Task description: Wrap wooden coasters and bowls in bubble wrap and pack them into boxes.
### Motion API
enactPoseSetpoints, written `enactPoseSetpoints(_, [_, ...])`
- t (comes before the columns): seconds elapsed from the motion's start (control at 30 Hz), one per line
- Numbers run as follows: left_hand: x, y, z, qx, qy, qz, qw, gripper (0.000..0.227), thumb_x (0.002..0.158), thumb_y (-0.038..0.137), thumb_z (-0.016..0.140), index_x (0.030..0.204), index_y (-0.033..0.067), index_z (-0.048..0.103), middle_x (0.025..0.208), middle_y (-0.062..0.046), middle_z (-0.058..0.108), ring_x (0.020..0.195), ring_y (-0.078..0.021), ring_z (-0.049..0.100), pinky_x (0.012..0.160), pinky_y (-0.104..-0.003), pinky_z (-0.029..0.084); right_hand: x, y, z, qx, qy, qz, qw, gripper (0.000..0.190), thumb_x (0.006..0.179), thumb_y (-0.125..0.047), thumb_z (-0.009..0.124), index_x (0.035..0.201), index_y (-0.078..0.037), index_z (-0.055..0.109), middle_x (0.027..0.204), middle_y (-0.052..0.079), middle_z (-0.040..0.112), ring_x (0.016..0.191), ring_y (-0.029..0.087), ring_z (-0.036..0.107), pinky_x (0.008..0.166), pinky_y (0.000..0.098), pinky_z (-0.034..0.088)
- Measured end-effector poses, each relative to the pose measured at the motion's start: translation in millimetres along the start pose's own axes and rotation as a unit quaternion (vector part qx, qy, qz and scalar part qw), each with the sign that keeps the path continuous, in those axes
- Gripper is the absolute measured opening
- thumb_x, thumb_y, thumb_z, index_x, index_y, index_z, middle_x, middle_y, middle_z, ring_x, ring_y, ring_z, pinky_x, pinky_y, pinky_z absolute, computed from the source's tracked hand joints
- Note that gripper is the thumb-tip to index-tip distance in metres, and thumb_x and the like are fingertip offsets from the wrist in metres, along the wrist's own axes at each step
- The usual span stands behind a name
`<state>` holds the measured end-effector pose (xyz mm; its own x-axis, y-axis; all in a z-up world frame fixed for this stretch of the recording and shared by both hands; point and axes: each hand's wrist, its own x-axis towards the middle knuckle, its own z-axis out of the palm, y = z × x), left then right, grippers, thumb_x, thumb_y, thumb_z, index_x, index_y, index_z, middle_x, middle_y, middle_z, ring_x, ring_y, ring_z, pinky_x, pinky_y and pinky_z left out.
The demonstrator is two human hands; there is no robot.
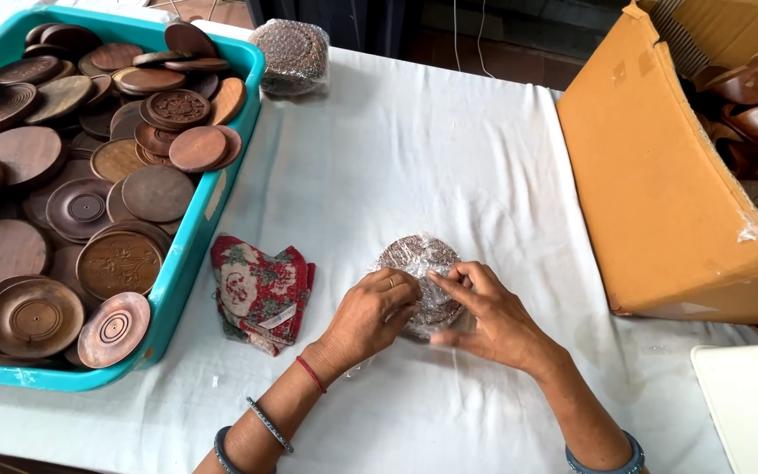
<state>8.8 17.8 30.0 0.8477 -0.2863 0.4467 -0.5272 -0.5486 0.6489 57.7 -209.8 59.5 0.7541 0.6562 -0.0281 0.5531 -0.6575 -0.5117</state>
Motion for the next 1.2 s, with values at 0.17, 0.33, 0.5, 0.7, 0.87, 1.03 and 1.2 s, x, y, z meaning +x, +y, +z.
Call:
enactPoseSetpoints(0.17, [0.9, 0.6, -0.7, -0.01, -0.014, -0.033, 0.999, 0.015, 0.085, 0.008, 0.075, 0.098, 0.0056, 0.068, 0.103, -0.003, 0.072, 0.102, -0.0212, 0.068, 0.092, -0.037, 0.055, 0.2, -3.6, 15.2, -0.046, 0.032, 0.063, 0.996, 0.082, 0.068, -0.059, 0.078, 0.142, -0.029, 0.058, 0.125, 0.001, 0.049, 0.112, 0.017, 0.057, 0.094, 0.0326, 0.059])
enactPoseSetpoints(0.33, [-6.2, -4.1, 3.4, 0.007, -0.017, -0.029, 0.999, 0.018, 0.087, 0.011, 0.075, 0.105, 0.0101, 0.071, 0.114, -0.002, 0.07, 0.112, -0.0215, 0.065, 0.098, -0.037, 0.055, 2.6, -7.4, 18.9, -0.005, 0.053, 0.093, 0.994, 0.076, 0.07, -0.051, 0.08, 0.14, -0.029, 0.062, 0.124, 0.0, 0.052, 0.116, 0.016, 0.057, 0.081, 0.0288, 0.06])
enactPoseSetpoints(0.5, [0.3, 3.6, -3.4, 0.045, -0.039, 0.05, 0.997, 0.02, 0.091, 0.029, 0.079, 0.106, 0.0167, 0.075, 0.142, -0.007, 0.058, 0.143, -0.0307, 0.042, 0.121, -0.055, 0.027, 2.3, -0.4, 19.2, -0.034, 0.115, 0.023, 0.992, 0.065, 0.072, -0.044, 0.089, 0.126, -0.015, 0.069, 0.123, 0.004, 0.057, 0.116, 0.02, 0.06, 0.084, 0.0312, 0.061])
enactPoseSetpoints(0.7, [1.3, -15.3, 1.1, 0.081, -0.074, -0.043, 0.993, 0.068, 0.081, 0.049, 0.076, 0.143, 0.0264, 0.059, 0.16, -0.002, 0.043, 0.153, -0.0262, 0.024, 0.126, -0.051, 0.015, 5.0, -7.8, 14.7, 0.031, 0.073, 0.096, 0.992, 0.07, 0.072, -0.045, 0.084, 0.131, -0.011, 0.065, 0.137, 0.005, 0.053, 0.122, 0.021, 0.06, 0.075, 0.0295, 0.062])
enactPoseSetpoints(0.87, [5.2, -16.8, -0.9, 0.091, -0.127, -0.013, 0.988, 0.066, 0.087, 0.053, 0.071, 0.147, 0.0313, 0.055, 0.16, 0.002, 0.043, 0.154, -0.0252, 0.024, 0.126, -0.055, 0.013, 6.4, 5.7, 21.4, 0.038, 0.055, 0.137, 0.988, 0.078, 0.071, -0.048, 0.085, 0.136, -0.013, 0.061, 0.137, 0.006, 0.052, 0.129, 0.023, 0.055, 0.081, 0.034, 0.062])
enactPoseSetpoints(1.03, [4.1, -23.1, 0.1, 0.113, -0.14, 0.008, 0.984, 0.06, 0.089, 0.055, 0.067, 0.144, 0.0331, 0.058, 0.16, 0.002, 0.044, 0.153, -0.0242, 0.028, 0.126, -0.054, 0.015, 1.9, 2.3, 20.7, 0.057, 0.099, 0.067, 0.991, 0.074, 0.07, -0.042, 0.086, 0.135, -0.015, 0.063, 0.131, 0.007, 0.06, 0.125, 0.024, 0.057, 0.09, 0.0378, 0.058])
enactPoseSetpoints(1.2, [-3.2, -30.8, 4.6, 0.132, -0.101, 0.028, 0.986, 0.055, 0.093, 0.054, 0.064, 0.144, 0.0345, 0.062, 0.162, 0.002, 0.045, 0.156, -0.0234, 0.032, 0.129, -0.051, 0.019, 0.1, -2.0, 23.2, 0.091, 0.102, 0.1, 0.986, 0.079, 0.068, -0.04, 0.089, 0.138, -0.018, 0.06, 0.125, 0.005, 0.066, 0.111, 0.021, 0.065, 0.087, 0.0354, 0.061])
